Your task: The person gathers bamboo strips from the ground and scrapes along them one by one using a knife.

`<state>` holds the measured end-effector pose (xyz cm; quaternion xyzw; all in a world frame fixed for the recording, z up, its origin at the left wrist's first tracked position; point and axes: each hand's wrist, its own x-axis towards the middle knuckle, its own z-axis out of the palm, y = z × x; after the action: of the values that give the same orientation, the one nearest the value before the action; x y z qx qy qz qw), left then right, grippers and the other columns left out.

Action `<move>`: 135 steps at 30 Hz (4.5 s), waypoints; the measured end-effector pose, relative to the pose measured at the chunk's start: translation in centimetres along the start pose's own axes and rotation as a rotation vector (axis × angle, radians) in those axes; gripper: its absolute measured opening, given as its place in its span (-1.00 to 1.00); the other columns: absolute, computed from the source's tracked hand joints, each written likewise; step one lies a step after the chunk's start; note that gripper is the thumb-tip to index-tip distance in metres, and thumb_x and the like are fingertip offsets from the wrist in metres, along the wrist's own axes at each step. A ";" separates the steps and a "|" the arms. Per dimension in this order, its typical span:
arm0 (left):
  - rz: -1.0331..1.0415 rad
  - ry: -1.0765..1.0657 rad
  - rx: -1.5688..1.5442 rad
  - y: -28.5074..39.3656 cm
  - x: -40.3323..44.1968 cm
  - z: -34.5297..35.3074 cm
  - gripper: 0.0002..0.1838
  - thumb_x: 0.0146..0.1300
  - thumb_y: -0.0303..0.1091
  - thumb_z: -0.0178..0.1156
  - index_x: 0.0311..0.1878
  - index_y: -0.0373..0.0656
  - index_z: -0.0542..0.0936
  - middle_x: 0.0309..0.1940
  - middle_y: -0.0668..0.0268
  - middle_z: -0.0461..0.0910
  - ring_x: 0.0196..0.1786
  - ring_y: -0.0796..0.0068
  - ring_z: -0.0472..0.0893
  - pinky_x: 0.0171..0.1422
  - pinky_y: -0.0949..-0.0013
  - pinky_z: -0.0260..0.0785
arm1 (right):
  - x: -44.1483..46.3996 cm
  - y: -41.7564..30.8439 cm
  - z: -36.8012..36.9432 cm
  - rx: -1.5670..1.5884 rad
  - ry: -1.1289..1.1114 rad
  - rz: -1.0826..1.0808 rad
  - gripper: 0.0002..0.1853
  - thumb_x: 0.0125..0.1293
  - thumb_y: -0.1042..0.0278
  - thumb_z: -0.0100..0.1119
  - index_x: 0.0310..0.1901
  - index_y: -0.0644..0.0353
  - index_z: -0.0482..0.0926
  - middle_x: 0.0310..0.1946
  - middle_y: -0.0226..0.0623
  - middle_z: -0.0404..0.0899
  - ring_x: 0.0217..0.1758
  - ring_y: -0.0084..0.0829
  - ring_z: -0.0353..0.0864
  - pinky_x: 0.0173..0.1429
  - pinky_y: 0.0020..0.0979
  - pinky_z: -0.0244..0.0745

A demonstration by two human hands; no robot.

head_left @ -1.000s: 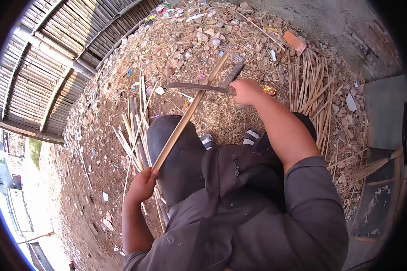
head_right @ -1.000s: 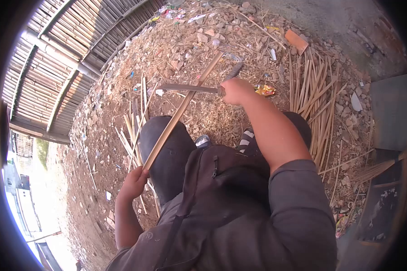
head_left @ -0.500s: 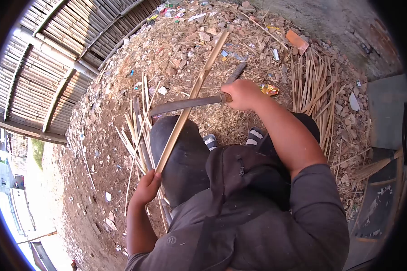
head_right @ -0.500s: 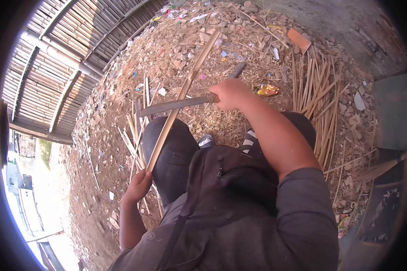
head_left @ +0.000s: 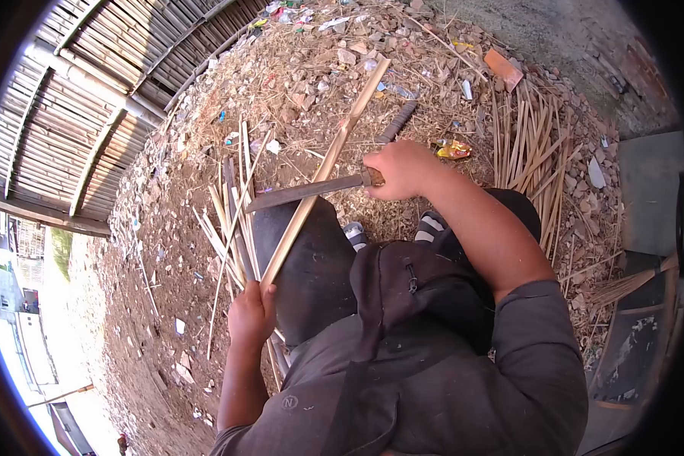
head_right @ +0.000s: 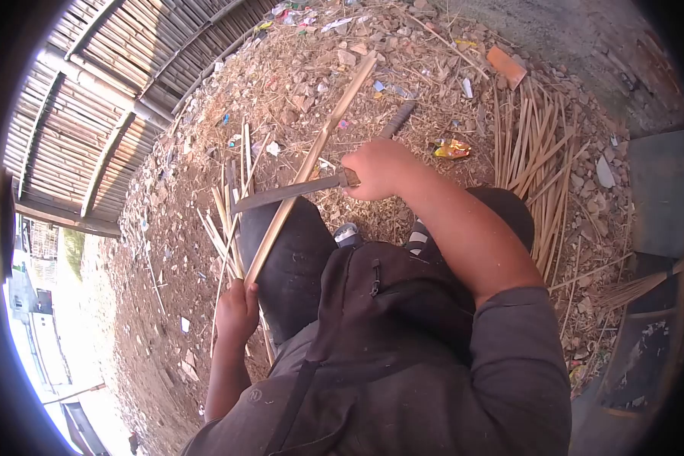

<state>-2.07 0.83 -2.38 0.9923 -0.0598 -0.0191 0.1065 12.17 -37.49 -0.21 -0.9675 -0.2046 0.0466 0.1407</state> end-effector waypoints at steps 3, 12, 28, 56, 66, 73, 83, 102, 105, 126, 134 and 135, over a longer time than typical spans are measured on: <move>-0.024 0.004 0.047 -0.2 -0.2 0.4 -0.54 0.53 0.06 0.00 -0.28 -0.20 0.41 -0.50 -0.09 0.60 -0.35 -0.25 0.64 -0.29 -0.22 0.42 | 0.9 1.4 1.2 0.007 -0.022 0.072 -0.66 0.08 0.10 0.36 -0.14 0.08 0.68 -0.28 -0.06 0.71 -0.14 0.02 0.72 -0.02 -0.01 0.61; -0.009 -0.084 0.060 0.2 1.2 -0.8 -0.55 0.51 0.07 0.03 -0.22 -0.19 0.41 -0.51 -0.12 0.60 -0.38 -0.29 0.62 -0.31 -0.23 0.42 | 0.9 4.6 2.2 0.074 0.069 0.182 -0.67 0.10 0.21 0.30 -0.07 0.02 0.67 -0.32 -0.04 0.69 -0.12 0.05 0.72 -0.01 0.02 0.60; -0.013 -0.146 0.095 -2.5 0.5 0.1 -0.54 0.49 0.08 0.04 -0.21 -0.21 0.39 -0.51 -0.11 0.60 -0.40 -0.30 0.63 -0.34 -0.23 0.44 | 1.3 9.8 3.3 0.451 0.367 0.539 -0.59 0.13 0.12 0.33 -0.04 0.18 0.65 -0.16 -0.02 0.71 -0.05 -0.02 0.71 0.05 -0.12 0.59; -0.035 -0.258 -0.275 -2.0 2.0 -2.2 -0.68 0.42 -0.18 0.18 -0.28 -0.28 0.48 -0.49 -0.11 0.58 -0.33 -0.23 0.61 -0.23 -0.05 0.42 | 2.9 10.0 4.6 0.474 0.226 0.522 -0.68 0.07 0.22 0.31 -0.12 0.13 0.65 -0.23 -0.06 0.70 -0.09 -0.01 0.70 0.01 -0.05 0.57; -0.102 -0.483 -0.548 -3.6 2.6 -1.6 -0.70 0.50 -0.22 0.10 -0.32 -0.22 0.49 -0.58 0.43 0.42 -0.46 0.57 0.41 -0.35 0.30 0.29 | 1.0 2.3 1.2 0.106 0.008 0.041 -0.68 0.05 0.17 0.38 -0.20 0.17 0.65 -0.38 -0.03 0.67 -0.24 0.02 0.69 -0.11 -0.07 0.56; -0.328 -0.760 -0.962 -4.3 2.7 -2.5 -0.64 0.59 -0.14 0.03 -0.40 -0.05 0.40 -0.66 0.58 0.28 -0.62 0.71 0.20 -0.54 0.47 0.06 | 2.2 4.8 2.5 0.354 0.156 0.202 -0.72 0.08 0.23 0.30 -0.21 0.20 0.62 -0.36 -0.01 0.67 -0.22 0.04 0.68 -0.09 -0.06 0.54; -0.453 -0.780 -0.844 -4.1 3.9 -3.7 -0.64 0.56 -0.11 0.09 -0.40 -0.04 0.45 -0.65 0.59 0.29 -0.62 0.69 0.23 -0.53 0.45 0.07 | 3.5 6.7 4.0 0.298 0.074 0.297 -0.73 0.09 0.18 0.28 -0.21 0.14 0.65 -0.27 -0.04 0.69 -0.12 -0.02 0.71 -0.05 -0.04 0.56; -0.398 -0.738 -0.626 -3.8 3.6 -4.1 -0.59 0.56 -0.06 0.10 -0.42 -0.07 0.46 -0.63 0.60 0.34 -0.56 0.70 0.27 -0.48 0.43 0.15 | 1.4 1.4 0.5 -0.003 0.051 0.018 -0.74 0.05 0.25 0.31 -0.19 0.08 0.67 -0.37 -0.07 0.68 -0.21 0.01 0.70 -0.10 -0.04 0.56; -0.349 -0.714 -0.561 -3.7 2.4 -4.3 -0.59 0.56 -0.06 0.09 -0.41 -0.08 0.46 -0.62 0.59 0.34 -0.54 0.69 0.28 -0.46 0.41 0.17 | 2.2 6.7 3.7 0.324 0.167 0.286 -0.79 0.09 0.29 0.27 -0.21 0.04 0.65 -0.34 -0.12 0.70 -0.21 0.01 0.70 -0.09 0.00 0.57; -0.421 -0.764 -0.713 -5.5 1.7 -3.6 -0.64 0.54 -0.16 0.09 -0.43 -0.05 0.44 -0.65 0.57 0.32 -0.62 0.69 0.26 -0.52 0.45 0.12 | 2.1 5.6 4.0 0.188 0.176 0.177 -0.80 0.11 0.24 0.26 -0.23 0.04 0.62 -0.35 -0.15 0.70 -0.19 0.02 0.71 -0.10 0.01 0.58; -0.399 -0.727 -0.690 -5.0 1.0 -3.2 -0.62 0.54 -0.12 0.10 -0.44 -0.07 0.45 -0.62 0.56 0.35 -0.57 0.69 0.28 -0.48 0.43 0.16 | 2.4 6.3 4.3 0.068 0.298 0.131 -0.78 0.07 0.21 0.34 -0.24 -0.02 0.58 -0.42 -0.18 0.65 -0.30 0.03 0.69 -0.19 0.04 0.56; -0.383 -0.688 -0.658 -4.4 1.3 -3.6 -0.61 0.55 -0.11 0.09 -0.44 -0.08 0.45 -0.62 0.56 0.35 -0.57 0.68 0.28 -0.48 0.43 0.16 | 2.2 6.5 4.6 0.074 0.271 0.181 -0.78 0.08 0.21 0.33 -0.24 -0.02 0.59 -0.42 -0.16 0.65 -0.29 0.03 0.68 -0.19 0.03 0.56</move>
<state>-0.14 5.68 0.16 0.8358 0.1005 -0.3814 0.3819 15.96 -41.14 -6.59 -0.9736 -0.0938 -0.0643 0.1977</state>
